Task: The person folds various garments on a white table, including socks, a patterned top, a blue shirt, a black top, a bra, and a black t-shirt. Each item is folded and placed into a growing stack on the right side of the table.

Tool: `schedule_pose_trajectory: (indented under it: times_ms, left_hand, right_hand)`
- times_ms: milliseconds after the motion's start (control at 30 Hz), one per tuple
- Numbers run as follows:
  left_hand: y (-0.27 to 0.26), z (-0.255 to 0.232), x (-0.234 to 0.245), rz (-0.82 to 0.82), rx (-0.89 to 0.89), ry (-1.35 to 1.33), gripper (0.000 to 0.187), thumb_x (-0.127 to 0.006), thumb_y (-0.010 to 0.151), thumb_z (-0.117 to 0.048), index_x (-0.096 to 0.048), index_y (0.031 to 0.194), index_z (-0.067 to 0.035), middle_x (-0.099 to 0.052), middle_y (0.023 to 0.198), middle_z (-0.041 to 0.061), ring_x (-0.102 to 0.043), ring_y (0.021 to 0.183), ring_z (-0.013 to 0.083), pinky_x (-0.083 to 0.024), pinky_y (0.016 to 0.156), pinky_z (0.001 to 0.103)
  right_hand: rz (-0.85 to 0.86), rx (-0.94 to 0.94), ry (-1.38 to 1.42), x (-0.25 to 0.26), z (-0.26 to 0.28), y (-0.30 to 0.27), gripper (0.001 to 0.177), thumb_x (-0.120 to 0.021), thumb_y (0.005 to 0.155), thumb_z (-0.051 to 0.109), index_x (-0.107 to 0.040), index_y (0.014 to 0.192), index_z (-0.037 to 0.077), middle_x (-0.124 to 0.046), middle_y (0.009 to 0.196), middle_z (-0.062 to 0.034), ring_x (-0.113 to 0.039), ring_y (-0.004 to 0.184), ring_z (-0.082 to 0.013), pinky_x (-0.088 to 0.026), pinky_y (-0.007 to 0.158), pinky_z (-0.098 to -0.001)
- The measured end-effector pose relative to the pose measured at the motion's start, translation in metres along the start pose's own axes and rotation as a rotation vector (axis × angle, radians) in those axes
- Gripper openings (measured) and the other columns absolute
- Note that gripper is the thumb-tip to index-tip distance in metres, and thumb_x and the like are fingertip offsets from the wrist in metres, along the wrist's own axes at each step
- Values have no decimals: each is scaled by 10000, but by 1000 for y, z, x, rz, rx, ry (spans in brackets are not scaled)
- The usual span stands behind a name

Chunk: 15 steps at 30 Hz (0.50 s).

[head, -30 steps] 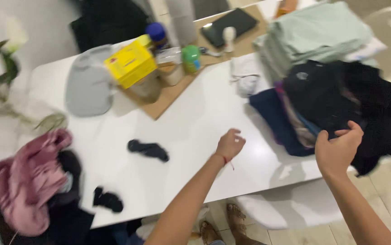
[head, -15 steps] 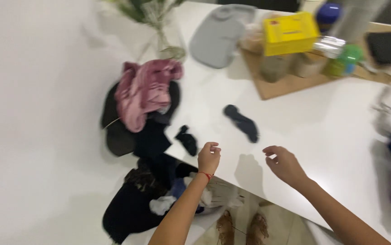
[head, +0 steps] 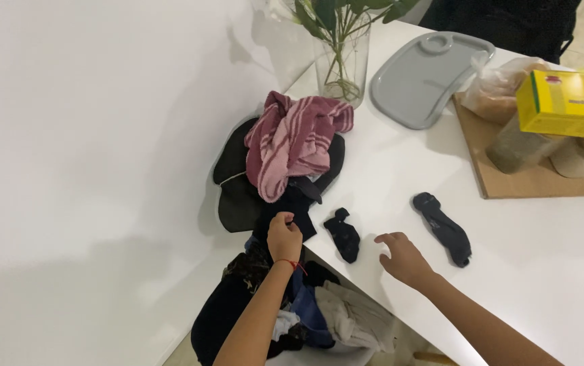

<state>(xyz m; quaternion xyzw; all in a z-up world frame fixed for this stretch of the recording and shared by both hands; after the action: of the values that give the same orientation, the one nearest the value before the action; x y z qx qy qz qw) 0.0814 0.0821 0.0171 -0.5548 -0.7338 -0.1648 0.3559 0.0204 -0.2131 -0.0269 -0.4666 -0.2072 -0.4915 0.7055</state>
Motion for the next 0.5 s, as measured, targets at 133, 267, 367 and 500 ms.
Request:
schedule_pose_trajectory:
  times_ms: [133,267,367,500]
  left_hand:
    - [33,3,-19,32,-295,194,197,-510,1018,-126,-612,1183,-158,-619,1161,53,-689,1061,249,-575,872,361]
    - [43,-33,-38,-131,-781,602,275,-583,989,-168,-584,1264,-175,-586,1234,18,-593,1083,199,-524,816,310]
    - [66,-38,-65,-243,-976,893,385,-682,909,-199,-574,1279,-204,-596,1225,-6,-565,1062,183,-487,772,337]
    - [102,-28,-91,-236,-1036,992,50,-606,932,-210,-607,968,-244,-612,922,-46,-546,912,175,-392,734,389]
  right_hand:
    - [-88,-37,-83,-25,-36,42,467,-631,922,237,-574,1382,299,-430,1526,-186,-583,1345,-380,-567,1064,-450]
    - [-364,-96,-149,-3,-38,34,505,-671,885,145,-562,1378,144,-446,1489,-268,-611,1289,-415,-555,1064,-463]
    - [-518,-189,-163,24,-39,21,615,-665,861,42,-458,1441,30,-382,1480,-338,-641,1207,-463,-579,1008,-504]
    - [-302,-397,-58,61,-32,-8,777,-595,955,69,-212,1631,73,-429,1459,-374,-681,1179,-476,-598,945,-553]
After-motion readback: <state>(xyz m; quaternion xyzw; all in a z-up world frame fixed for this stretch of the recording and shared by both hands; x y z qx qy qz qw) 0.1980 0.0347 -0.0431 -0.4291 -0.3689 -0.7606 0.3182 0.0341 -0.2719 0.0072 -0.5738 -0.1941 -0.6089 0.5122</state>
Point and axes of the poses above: each hand's wrist, its own y-axis towards the middle knuckle, its own x-axis out of the back of the hand, z = x × y, the point moved 5 cm from there along y, towards the middle knuckle
